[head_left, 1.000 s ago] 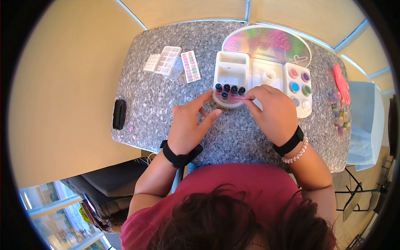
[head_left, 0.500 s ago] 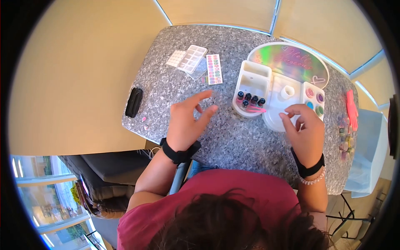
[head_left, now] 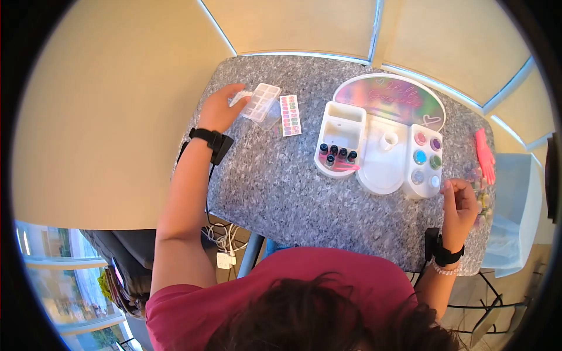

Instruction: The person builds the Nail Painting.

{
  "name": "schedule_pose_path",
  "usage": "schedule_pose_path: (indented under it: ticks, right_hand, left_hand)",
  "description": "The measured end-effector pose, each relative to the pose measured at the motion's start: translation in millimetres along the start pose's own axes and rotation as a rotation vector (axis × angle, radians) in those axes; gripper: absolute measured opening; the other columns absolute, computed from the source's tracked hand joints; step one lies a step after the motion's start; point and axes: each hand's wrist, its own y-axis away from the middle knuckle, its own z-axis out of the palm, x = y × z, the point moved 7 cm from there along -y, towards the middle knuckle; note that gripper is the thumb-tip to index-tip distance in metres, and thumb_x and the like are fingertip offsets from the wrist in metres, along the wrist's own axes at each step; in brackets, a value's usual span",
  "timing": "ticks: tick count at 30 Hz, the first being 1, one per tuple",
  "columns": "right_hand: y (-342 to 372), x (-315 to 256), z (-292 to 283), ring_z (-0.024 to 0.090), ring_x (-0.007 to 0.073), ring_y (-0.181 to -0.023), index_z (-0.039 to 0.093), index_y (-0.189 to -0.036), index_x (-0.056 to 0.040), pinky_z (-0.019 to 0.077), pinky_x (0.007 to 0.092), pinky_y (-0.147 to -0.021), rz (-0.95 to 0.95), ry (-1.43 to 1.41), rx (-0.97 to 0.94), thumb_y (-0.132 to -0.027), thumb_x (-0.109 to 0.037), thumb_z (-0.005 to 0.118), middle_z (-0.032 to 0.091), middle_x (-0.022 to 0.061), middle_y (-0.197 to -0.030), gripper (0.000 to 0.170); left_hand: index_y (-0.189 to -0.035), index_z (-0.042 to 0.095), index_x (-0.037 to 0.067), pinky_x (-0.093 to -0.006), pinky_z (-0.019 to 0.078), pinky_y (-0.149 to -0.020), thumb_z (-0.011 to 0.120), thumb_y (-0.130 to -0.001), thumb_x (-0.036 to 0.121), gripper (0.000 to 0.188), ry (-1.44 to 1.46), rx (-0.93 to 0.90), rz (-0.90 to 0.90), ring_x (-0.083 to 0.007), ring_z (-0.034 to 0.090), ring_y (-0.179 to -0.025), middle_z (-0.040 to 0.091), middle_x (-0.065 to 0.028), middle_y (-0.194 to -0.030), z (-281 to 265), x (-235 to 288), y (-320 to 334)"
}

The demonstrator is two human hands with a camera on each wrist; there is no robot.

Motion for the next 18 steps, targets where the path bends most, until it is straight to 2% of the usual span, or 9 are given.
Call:
schedule_pose_path:
  ticks: [1, 2, 4, 6, 9, 13, 15, 16, 18]
  right_hand:
    - [2, 2, -4, 0.062, 0.0038, -0.086, 0.071, -0.111, -0.0012, 0.0474, 0.0208, -0.078, 0.008, 0.021, 0.005, -0.109, -0.006, 0.074, 0.07, -0.0032, -0.095, 0.005]
    - [3, 3, -7, 0.062, 0.0041, -0.086, 0.071, -0.111, -0.0013, 0.0478, 0.0211, -0.078, 0.015, 0.043, 0.01, -0.109, -0.006, 0.073, 0.07, -0.0029, -0.095, 0.005]
    - [7, 8, -10, 0.063, 0.0045, -0.086, 0.071, -0.111, -0.0012, 0.0483, 0.0212, -0.079, 0.014, 0.017, 0.031, -0.109, -0.006, 0.073, 0.07, -0.0026, -0.095, 0.006]
    - [11, 9, -12, 0.064, 0.0049, -0.087, 0.071, -0.111, -0.0011, 0.0488, 0.0213, -0.08, 0.014, -0.011, 0.049, -0.109, -0.006, 0.073, 0.071, -0.0022, -0.095, 0.006]
    - [15, 5, -12, 0.065, 0.0057, -0.088, 0.071, -0.111, -0.0009, 0.0499, 0.0214, -0.081, 0.015, -0.011, 0.058, -0.109, -0.006, 0.074, 0.072, -0.0013, -0.095, 0.006]
    - [20, 2, -13, 0.067, 0.0063, -0.088, 0.072, -0.11, -0.0008, 0.0511, 0.0218, -0.082, 0.004, 0.002, 0.072, -0.108, -0.005, 0.074, 0.073, -0.0005, -0.095, 0.005]
    - [21, 2, -15, 0.067, 0.0065, -0.088, 0.072, -0.11, -0.0008, 0.0515, 0.0222, -0.082, 0.006, 0.005, 0.076, -0.108, -0.004, 0.074, 0.073, -0.0004, -0.095, 0.005]
    - [21, 3, -16, 0.067, 0.0065, -0.088, 0.072, -0.11, -0.0007, 0.0519, 0.0225, -0.082, 0.021, 0.009, 0.067, -0.108, -0.004, 0.074, 0.073, -0.0003, -0.095, 0.005]
    - [21, 3, -18, 0.067, 0.0065, -0.088, 0.072, -0.11, -0.0006, 0.0523, 0.0227, -0.081, 0.036, 0.017, 0.065, -0.107, -0.004, 0.074, 0.073, -0.0003, -0.095, 0.005]
  left_hand:
    - [-0.141, 0.075, 0.011, -0.0444, 0.0568, -0.108, 0.082, -0.1, 0.037, 0.049, -0.01, -0.068, 0.058, -0.0342, 0.072, -0.129, 0.076, -0.0138, -0.141, 6, 4, -8]
    - [-0.141, 0.075, 0.011, -0.0444, 0.0568, -0.108, 0.082, -0.1, 0.037, 0.049, -0.01, -0.066, 0.064, -0.0342, 0.072, -0.129, 0.076, -0.0138, -0.141, 8, 5, -17]
    - [-0.15, 0.07, 0.014, -0.0441, 0.0528, -0.115, 0.08, -0.102, 0.038, 0.054, -0.127, -0.213, 0.101, -0.0316, 0.068, -0.139, 0.075, -0.0114, -0.146, 23, 11, -31]
    - [-0.151, 0.069, 0.016, -0.045, 0.0527, -0.115, 0.08, -0.1, 0.04, 0.058, -0.157, -0.258, 0.064, -0.0321, 0.069, -0.137, 0.075, -0.0113, -0.146, 32, 16, -43]
    - [-0.146, 0.072, 0.02, -0.0453, 0.0514, -0.113, 0.084, -0.095, 0.045, 0.059, -0.402, -0.389, 0.029, -0.0322, 0.07, -0.133, 0.074, -0.01, -0.147, 48, 34, -49]
    - [-0.145, 0.072, 0.022, -0.0462, 0.0503, -0.112, 0.084, -0.095, 0.046, 0.056, -0.406, -0.35, 0.077, -0.0308, 0.072, -0.13, 0.075, -0.0099, -0.144, 64, 38, -53]
    - [-0.143, 0.073, 0.022, -0.0472, 0.0533, -0.108, 0.087, -0.093, 0.041, 0.055, -0.347, -0.24, 0.138, -0.0299, 0.074, -0.123, 0.076, -0.0079, -0.136, 63, 42, -56]
    - [-0.143, 0.073, 0.022, -0.0472, 0.0533, -0.108, 0.087, -0.093, 0.041, 0.055, -0.344, -0.242, 0.142, -0.0299, 0.074, -0.123, 0.076, -0.0079, -0.136, 61, 46, -56]
    - [-0.14, 0.075, 0.021, -0.0446, 0.0573, -0.102, 0.087, -0.094, 0.026, 0.048, -0.16, -0.235, 0.097, -0.0278, 0.074, -0.115, 0.076, -0.0074, -0.128, 52, 52, -61]
